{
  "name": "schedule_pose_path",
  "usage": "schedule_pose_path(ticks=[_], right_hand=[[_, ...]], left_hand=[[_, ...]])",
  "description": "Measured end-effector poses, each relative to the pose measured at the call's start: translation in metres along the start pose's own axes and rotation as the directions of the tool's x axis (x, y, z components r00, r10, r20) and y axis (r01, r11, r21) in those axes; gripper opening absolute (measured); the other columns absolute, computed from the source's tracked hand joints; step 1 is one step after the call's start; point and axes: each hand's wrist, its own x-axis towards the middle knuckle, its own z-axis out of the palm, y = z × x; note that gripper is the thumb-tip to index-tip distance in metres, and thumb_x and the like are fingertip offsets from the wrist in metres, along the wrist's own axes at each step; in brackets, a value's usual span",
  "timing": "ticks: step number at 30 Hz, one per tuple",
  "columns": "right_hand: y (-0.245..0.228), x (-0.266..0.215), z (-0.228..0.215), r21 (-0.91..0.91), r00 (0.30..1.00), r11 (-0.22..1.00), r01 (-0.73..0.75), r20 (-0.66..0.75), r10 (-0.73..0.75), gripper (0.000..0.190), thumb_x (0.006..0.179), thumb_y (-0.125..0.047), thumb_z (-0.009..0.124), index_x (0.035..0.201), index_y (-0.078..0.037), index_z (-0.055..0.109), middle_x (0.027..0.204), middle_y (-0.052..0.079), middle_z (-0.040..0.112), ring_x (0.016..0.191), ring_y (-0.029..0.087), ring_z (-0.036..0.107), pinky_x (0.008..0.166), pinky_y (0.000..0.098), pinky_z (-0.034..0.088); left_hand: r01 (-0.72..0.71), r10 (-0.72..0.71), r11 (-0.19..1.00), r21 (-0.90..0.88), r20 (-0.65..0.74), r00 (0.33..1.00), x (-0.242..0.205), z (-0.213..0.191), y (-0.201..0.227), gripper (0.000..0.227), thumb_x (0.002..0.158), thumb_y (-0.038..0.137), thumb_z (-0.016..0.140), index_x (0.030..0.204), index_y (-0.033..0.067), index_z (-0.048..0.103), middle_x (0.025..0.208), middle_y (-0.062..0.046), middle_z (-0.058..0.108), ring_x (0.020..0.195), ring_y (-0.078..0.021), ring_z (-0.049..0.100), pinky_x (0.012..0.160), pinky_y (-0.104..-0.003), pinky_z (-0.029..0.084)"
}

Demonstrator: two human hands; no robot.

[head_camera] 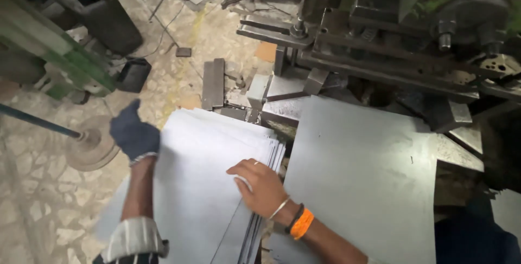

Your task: Placing metal sheets one by one into a stamping press machine for processing.

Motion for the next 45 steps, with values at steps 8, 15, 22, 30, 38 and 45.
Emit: schedule_pose_path(ticks=[8,15,22,30,38,45], right_hand=[[0.006,-0.002,0.033,-0.094,0.901,0.994,-0.062,0.424,0.096,0.034,0.091,-0.006,0.054,0.123,-0.002,0.064,0.123,0.011,0.067,0.119,0.026,0.056,0.104,0.0409,0.039],[0.028,-0.002,0.069,-0.319,0.725,0.946,-0.059,0.637,0.26,0.059,0.089,-0.012,0.063,0.141,0.007,0.044,0.156,0.032,0.032,0.146,0.043,0.03,0.117,0.0519,0.026],[0.01,0.001,0.017,-0.055,0.871,0.936,-0.347,0.352,0.343,0.064,0.089,-0.009,0.059,0.148,-0.002,0.035,0.151,0.016,0.042,0.133,0.031,0.048,0.11,0.0439,0.043],[0.041,-0.039,-0.041,0.866,0.806,0.33,-0.376,0.129,0.578,0.072,0.094,-0.041,0.065,0.148,-0.002,0.039,0.143,0.018,0.055,0.119,0.03,0.062,0.086,0.0366,0.061],[0.06,-0.14,-0.167,0.801,0.52,0.523,-0.293,-0.325,0.79,0.053,0.093,-0.015,0.069,0.142,-0.001,0.054,0.109,0.012,0.063,0.091,0.018,0.06,0.08,0.0349,0.056],[0.121,-0.196,-0.247,0.699,0.48,0.639,-0.321,-0.462,0.746,0.044,0.092,-0.013,0.072,0.134,-0.004,0.065,0.099,0.011,0.068,0.082,0.017,0.066,0.078,0.0366,0.056]], left_hand=[[0.247,-0.372,0.917,0.312,0.451,0.812,-0.106,0.045,-0.01,0.09,0.093,0.073,0.051,0.14,-0.0033,0.056,0.132,-0.025,0.061,0.119,-0.0422,0.055,0.108,-0.063,0.027],[0.415,-0.622,0.782,0.464,0.604,0.498,-0.062,0.055,-0.073,0.092,0.08,0.085,0.059,0.109,-0.0016,0.072,0.102,-0.019,0.076,0.093,-0.0371,0.073,0.081,-0.045,0.053],[0.605,-0.505,0.793,0.079,0.642,0.578,0.015,-0.005,-0.077,0.064,0.088,0.056,0.068,0.095,-0.0077,0.076,0.092,-0.025,0.074,0.082,-0.0427,0.068,0.082,-0.046,0.051],[-0.282,0.019,0.947,0.155,0.848,0.53,0.007,0.097,-0.097,0.046,0.105,0.024,0.036,0.151,0.0321,0.036,0.099,-0.011,0.082,0.1,-0.0285,0.079,0.09,-0.046,0.058],[0.893,0.077,0.183,-0.412,0.911,0.404,-0.004,-0.022,0.177,0.04,0.098,0.025,0.061,0.13,-0.0002,0.062,0.127,-0.025,0.061,0.119,-0.0395,0.056,0.111,-0.051,0.041],[0.987,0.205,-0.048,-0.155,0.965,0.161,-0.045,-0.057,0.302,0.064,0.072,0.014,0.089,0.131,0.004,0.066,0.105,-0.022,0.074,0.091,-0.0341,0.076,0.077,-0.044,0.063]])
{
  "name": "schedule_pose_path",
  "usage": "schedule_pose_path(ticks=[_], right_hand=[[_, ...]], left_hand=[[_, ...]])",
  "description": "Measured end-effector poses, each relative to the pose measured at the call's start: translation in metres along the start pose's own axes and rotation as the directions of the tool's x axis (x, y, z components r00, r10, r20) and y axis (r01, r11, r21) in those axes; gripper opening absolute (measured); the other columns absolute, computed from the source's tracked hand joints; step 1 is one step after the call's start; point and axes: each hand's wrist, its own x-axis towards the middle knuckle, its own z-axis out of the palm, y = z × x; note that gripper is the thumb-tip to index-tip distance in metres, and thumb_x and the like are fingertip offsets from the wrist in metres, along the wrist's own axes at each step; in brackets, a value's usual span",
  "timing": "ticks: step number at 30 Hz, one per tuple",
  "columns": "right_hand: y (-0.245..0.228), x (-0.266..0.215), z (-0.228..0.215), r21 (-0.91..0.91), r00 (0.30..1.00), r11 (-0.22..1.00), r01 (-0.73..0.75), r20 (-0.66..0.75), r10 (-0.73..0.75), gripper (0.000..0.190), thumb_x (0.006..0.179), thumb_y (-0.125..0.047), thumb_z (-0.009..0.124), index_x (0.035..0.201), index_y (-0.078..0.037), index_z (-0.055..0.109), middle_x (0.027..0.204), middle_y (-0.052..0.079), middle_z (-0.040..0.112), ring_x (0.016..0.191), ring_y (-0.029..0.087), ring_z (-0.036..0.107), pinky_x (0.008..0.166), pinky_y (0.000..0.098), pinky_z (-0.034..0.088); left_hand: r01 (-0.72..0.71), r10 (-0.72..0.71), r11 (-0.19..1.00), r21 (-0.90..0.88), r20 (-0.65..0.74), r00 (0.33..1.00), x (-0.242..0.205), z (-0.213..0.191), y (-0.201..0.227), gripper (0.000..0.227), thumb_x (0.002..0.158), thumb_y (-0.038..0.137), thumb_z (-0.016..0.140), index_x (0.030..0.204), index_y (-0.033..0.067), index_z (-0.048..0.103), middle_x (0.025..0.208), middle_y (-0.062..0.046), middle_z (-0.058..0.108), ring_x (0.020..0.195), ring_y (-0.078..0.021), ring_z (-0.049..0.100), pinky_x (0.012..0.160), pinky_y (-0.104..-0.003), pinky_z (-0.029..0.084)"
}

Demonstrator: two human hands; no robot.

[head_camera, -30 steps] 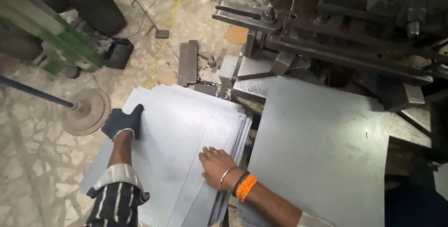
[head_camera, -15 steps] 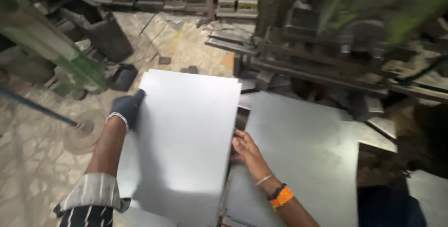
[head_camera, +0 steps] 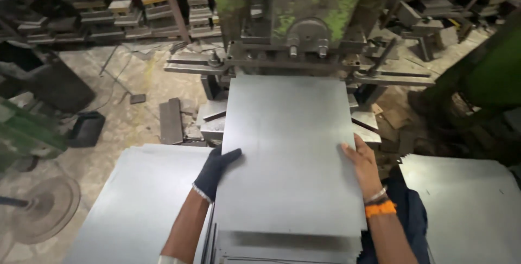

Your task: Placing metal sheets one by one into a stamping press machine for processing.

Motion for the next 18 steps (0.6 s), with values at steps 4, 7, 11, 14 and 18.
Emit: schedule_pose_path(ticks=[4,7,11,14,18], right_hand=[[0.006,0.051,-0.008,0.004,1.0,1.0,-0.01,0.012,0.01,0.042,0.091,-0.016,0.071,0.132,-0.006,0.066,0.093,0.009,0.069,0.077,0.013,0.068,0.075,0.0325,0.057],[0.043,0.122,-0.024,-0.125,0.998,0.991,0.053,0.036,-0.049,0.036,0.09,-0.022,0.074,0.124,-0.01,0.072,0.1,0.013,0.07,0.091,0.019,0.064,0.087,0.0378,0.051],[0.057,0.189,-0.018,0.018,0.999,1.0,-0.01,0.047,0.01,0.042,0.086,-0.027,0.08,0.124,-0.013,0.072,0.097,0.001,0.071,0.087,0.009,0.068,0.086,0.0306,0.055],[0.039,0.196,-0.002,0.084,0.999,0.996,-0.033,0.037,0.03,0.04,0.082,-0.023,0.083,0.118,-0.009,0.073,0.092,0.005,0.073,0.083,0.012,0.072,0.081,0.0306,0.057],[0.009,0.172,0.01,0.135,0.999,0.99,-0.026,0.026,0.023,0.034,0.079,-0.018,0.085,0.11,-0.008,0.075,0.088,0.007,0.074,0.081,0.014,0.073,0.078,0.0307,0.058]], left_hand=[[-0.135,0.138,0.961,0.242,0.006,0.99,0.042,0.013,0.013,0.067,0.075,0.018,0.093,0.136,0.0077,0.066,0.119,-0.021,0.074,0.114,-0.0326,0.07,0.099,-0.045,0.056],[-0.114,0.135,0.938,0.329,-0.042,0.99,0.077,0.021,0.034,0.07,0.071,0.027,0.096,0.133,0.0099,0.069,0.12,-0.015,0.074,0.119,-0.0286,0.067,0.108,-0.042,0.048],[-0.08,0.111,0.943,0.324,-0.078,0.991,0.131,0.027,0.054,0.07,0.07,0.034,0.097,0.131,0.0112,0.069,0.118,-0.013,0.074,0.113,-0.0269,0.071,0.106,-0.041,0.049],[-0.109,0.144,0.948,0.299,-0.098,0.985,0.139,0.03,0.068,0.064,0.067,0.032,0.098,0.121,0.0066,0.073,0.107,-0.013,0.076,0.103,-0.0241,0.072,0.103,-0.038,0.05],[-0.139,0.163,0.973,0.184,-0.121,0.979,0.134,0.032,0.077,0.049,0.072,0.022,0.097,0.112,0.0039,0.076,0.1,-0.012,0.076,0.098,-0.0199,0.072,0.097,-0.034,0.053]])
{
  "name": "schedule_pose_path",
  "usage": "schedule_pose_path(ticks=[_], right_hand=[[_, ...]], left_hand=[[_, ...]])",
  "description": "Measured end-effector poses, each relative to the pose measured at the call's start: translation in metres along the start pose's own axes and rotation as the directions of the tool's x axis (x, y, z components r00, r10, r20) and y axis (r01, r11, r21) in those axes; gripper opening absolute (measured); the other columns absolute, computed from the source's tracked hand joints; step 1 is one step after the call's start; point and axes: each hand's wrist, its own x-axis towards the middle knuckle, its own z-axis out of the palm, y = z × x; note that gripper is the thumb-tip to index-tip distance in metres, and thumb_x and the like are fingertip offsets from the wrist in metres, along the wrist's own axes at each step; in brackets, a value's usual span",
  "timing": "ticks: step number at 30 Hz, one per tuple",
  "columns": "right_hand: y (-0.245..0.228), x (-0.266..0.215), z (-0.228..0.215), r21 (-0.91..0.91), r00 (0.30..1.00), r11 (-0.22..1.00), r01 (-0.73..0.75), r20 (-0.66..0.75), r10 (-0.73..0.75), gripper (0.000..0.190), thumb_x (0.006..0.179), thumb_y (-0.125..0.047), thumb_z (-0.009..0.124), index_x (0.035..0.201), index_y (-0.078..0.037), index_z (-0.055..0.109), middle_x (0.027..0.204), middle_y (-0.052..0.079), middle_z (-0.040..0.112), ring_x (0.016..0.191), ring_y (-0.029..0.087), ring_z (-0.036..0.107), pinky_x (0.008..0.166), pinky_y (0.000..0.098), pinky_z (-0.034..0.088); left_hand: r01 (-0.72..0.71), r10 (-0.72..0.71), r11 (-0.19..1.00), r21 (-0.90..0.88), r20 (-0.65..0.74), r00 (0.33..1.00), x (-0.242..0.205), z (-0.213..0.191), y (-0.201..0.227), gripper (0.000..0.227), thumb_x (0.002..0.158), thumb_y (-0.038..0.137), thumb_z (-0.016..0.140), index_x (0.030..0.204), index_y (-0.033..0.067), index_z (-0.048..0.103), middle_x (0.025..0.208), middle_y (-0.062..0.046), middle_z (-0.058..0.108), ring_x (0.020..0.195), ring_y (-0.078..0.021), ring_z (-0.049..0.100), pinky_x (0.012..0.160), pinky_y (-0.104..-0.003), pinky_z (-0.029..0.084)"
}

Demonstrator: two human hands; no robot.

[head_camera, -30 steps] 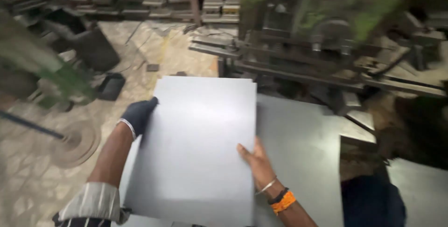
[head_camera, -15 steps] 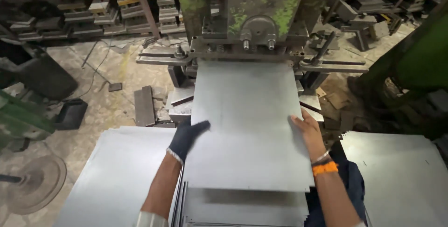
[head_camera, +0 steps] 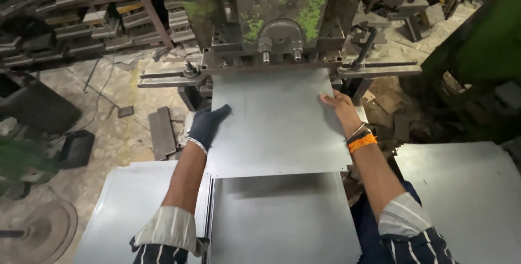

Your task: Placing metal sheets one by one into a stamping press machine for processing.

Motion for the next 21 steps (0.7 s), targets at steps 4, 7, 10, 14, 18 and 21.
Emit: schedule_pose_path(ticks=[4,7,10,14,18,21], right_hand=[[0.016,0.019,-0.01,-0.041,1.0,0.999,0.016,0.002,-0.016,0.038,0.079,-0.022,0.087,0.113,-0.01,0.075,0.093,0.004,0.073,0.086,0.011,0.07,0.083,0.0298,0.056],[0.003,0.006,-0.002,-0.004,1.0,1.0,0.01,0.019,-0.01,0.032,0.079,-0.017,0.085,0.109,-0.008,0.075,0.088,0.007,0.073,0.08,0.014,0.072,0.08,0.0318,0.058],[-0.004,-0.002,-0.002,0.006,1.0,1.0,-0.011,-0.011,0.011,0.032,0.079,-0.016,0.084,0.109,-0.009,0.076,0.087,0.007,0.074,0.08,0.014,0.074,0.079,0.0297,0.058],[-0.01,-0.006,0.001,-0.028,1.0,0.999,-0.027,-0.011,0.027,0.032,0.08,-0.018,0.084,0.11,-0.009,0.075,0.087,0.006,0.073,0.08,0.013,0.072,0.078,0.0292,0.058],[-0.012,-0.009,0.003,0.008,1.0,1.0,-0.006,0.002,0.006,0.029,0.082,-0.016,0.084,0.108,-0.007,0.075,0.086,0.006,0.072,0.077,0.013,0.07,0.076,0.0291,0.057],[-0.009,-0.004,0.0,0.045,1.0,0.999,-0.016,-0.003,0.017,0.031,0.08,-0.016,0.086,0.107,-0.007,0.076,0.086,0.007,0.073,0.077,0.014,0.072,0.075,0.03,0.058]], left_hand=[[-0.017,0.017,0.999,0.041,0.012,1.0,0.006,0.001,-0.004,0.05,0.072,0.025,0.096,0.114,0.0069,0.076,0.1,-0.013,0.076,0.097,-0.0219,0.073,0.096,-0.037,0.054],[0.012,-0.013,1.0,-0.009,-0.01,1.0,0.008,0.002,-0.002,0.053,0.068,0.022,0.098,0.113,0.0062,0.077,0.099,-0.015,0.075,0.095,-0.0252,0.073,0.095,-0.038,0.055],[0.025,-0.024,0.999,0.026,-0.015,1.0,0.002,0.01,0.002,0.054,0.067,0.022,0.099,0.113,0.0064,0.077,0.101,-0.015,0.075,0.096,-0.0237,0.073,0.097,-0.038,0.054],[0.029,-0.027,0.994,0.103,-0.03,0.999,0.011,0.01,-0.001,0.057,0.069,0.034,0.098,0.115,0.0097,0.076,0.105,-0.013,0.076,0.104,-0.0251,0.072,0.101,-0.04,0.052],[0.021,-0.013,0.982,0.189,-0.043,0.999,-0.009,0.012,0.009,0.06,0.072,0.037,0.096,0.12,0.0101,0.075,0.113,-0.013,0.075,0.114,-0.0273,0.069,0.108,-0.043,0.046],[0.03,-0.018,0.955,0.294,-0.042,0.999,-0.01,0.002,0.01,0.062,0.074,0.046,0.094,0.123,0.0141,0.073,0.12,-0.009,0.073,0.123,-0.0273,0.064,0.112,-0.045,0.042]])
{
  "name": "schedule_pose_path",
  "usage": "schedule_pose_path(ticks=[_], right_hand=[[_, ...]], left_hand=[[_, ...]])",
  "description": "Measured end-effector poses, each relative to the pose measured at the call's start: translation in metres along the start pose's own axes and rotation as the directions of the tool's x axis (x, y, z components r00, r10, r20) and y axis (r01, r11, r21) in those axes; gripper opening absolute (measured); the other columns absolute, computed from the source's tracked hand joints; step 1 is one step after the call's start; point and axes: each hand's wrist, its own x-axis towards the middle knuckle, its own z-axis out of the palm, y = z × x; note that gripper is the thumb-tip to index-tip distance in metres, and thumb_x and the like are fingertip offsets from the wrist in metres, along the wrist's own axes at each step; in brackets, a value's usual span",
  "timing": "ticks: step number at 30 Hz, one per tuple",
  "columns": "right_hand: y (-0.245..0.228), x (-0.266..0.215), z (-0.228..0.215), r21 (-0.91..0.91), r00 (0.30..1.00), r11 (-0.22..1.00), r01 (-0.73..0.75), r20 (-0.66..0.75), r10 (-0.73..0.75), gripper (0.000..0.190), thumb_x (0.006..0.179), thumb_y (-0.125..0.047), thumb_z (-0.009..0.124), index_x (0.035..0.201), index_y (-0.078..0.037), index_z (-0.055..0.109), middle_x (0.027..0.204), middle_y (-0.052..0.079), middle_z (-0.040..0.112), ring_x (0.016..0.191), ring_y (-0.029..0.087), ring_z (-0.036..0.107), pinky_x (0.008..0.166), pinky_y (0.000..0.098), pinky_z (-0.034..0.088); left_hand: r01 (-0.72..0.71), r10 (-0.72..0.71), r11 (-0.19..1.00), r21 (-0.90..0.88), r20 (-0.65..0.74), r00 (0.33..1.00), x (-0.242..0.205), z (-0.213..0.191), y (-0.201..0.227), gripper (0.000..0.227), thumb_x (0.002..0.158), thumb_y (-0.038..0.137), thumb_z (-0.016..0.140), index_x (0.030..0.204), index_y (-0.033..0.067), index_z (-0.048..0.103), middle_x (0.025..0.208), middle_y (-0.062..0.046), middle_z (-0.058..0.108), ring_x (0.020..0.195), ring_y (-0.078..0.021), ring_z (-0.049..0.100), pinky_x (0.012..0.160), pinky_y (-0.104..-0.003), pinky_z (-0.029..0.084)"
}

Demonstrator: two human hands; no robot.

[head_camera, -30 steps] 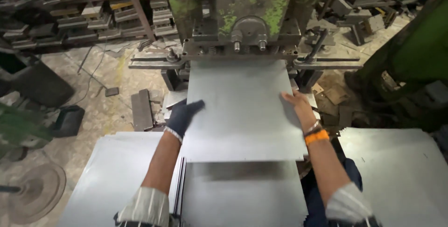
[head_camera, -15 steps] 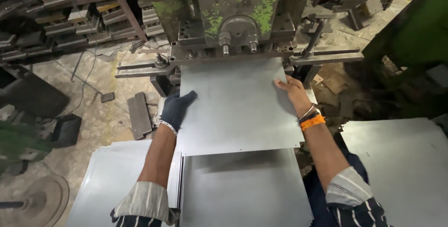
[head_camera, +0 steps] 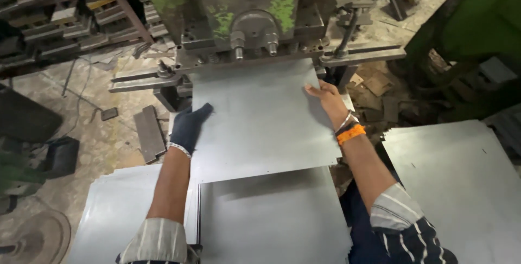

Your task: Placing metal sheets one by one into a stamping press machine for processing.

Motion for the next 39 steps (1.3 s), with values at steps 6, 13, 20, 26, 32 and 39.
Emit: schedule_pose_path(ticks=[6,13,20,26,32,39], right_hand=[[0.016,0.016,-0.008,0.021,1.0,1.0,0.008,0.011,-0.008,0.03,0.08,-0.014,0.085,0.107,-0.005,0.075,0.085,0.008,0.073,0.075,0.015,0.074,0.074,0.0322,0.059],[0.027,0.025,-0.017,-0.006,1.0,1.0,-0.012,0.012,0.012,0.031,0.082,-0.015,0.085,0.11,-0.007,0.075,0.088,0.009,0.075,0.078,0.016,0.075,0.075,0.0308,0.06],[-0.001,-0.005,0.001,0.0,1.0,1.0,0.0,0.008,0.0,0.033,0.083,-0.016,0.083,0.113,-0.007,0.074,0.089,0.008,0.075,0.079,0.016,0.075,0.076,0.032,0.06],[0.001,-0.032,-0.01,-0.352,0.968,0.903,0.249,0.112,-0.223,0.038,0.093,-0.022,0.072,0.124,-0.001,0.066,0.111,0.02,0.066,0.107,0.033,0.06,0.098,0.0433,0.045],[0.017,-0.118,0.023,-0.13,0.985,0.978,0.165,0.08,-0.155,0.045,0.094,-0.028,0.067,0.133,-0.005,0.06,0.126,0.012,0.068,0.12,0.031,0.063,0.105,0.0435,0.047],[0.022,-0.224,-0.014,-0.384,0.998,0.922,-0.051,-0.062,0.029,0.057,0.083,-0.015,0.079,0.138,-0.008,0.063,0.127,0.017,0.067,0.116,0.034,0.064,0.097,0.0461,0.052]], left_hand=[[-0.024,0.024,0.995,-0.096,-0.008,1.0,-0.014,0.004,0.01,0.055,0.071,0.037,0.095,0.116,0.0117,0.077,0.106,-0.009,0.075,0.108,-0.0217,0.068,0.105,-0.038,0.048],[0.005,-0.006,0.999,-0.051,-0.006,1.0,-0.006,0.006,0.006,0.06,0.072,0.043,0.094,0.119,0.0121,0.075,0.114,-0.009,0.075,0.117,-0.0241,0.067,0.109,-0.041,0.044],[-0.021,0.021,1.0,0.003,0.036,0.999,0.001,0.008,0.001,0.068,0.072,0.053,0.091,0.127,0.0168,0.072,0.121,-0.01,0.072,0.123,-0.0274,0.064,0.113,-0.042,0.042],[-0.085,0.071,0.985,0.152,0.098,0.993,-0.032,0.008,0.008,0.082,0.076,0.064,0.082,0.142,0.0194,0.06,0.14,-0.01,0.063,0.137,-0.0316,0.053,0.12,-0.047,0.035],[-0.064,0.058,0.996,0.064,0.091,0.994,-0.174,-0.018,-0.004,0.078,0.081,0.042,0.08,0.148,0.0114,0.055,0.149,-0.017,0.056,0.143,-0.0372,0.046,0.121,-0.051,0.034],[0.079,-0.079,0.995,-0.066,0.005,0.997,-0.242,-0.028,-0.026,0.068,0.079,0.017,0.083,0.142,0.0052,0.06,0.139,-0.021,0.065,0.136,-0.0352,0.055,0.117,-0.05,0.042]])
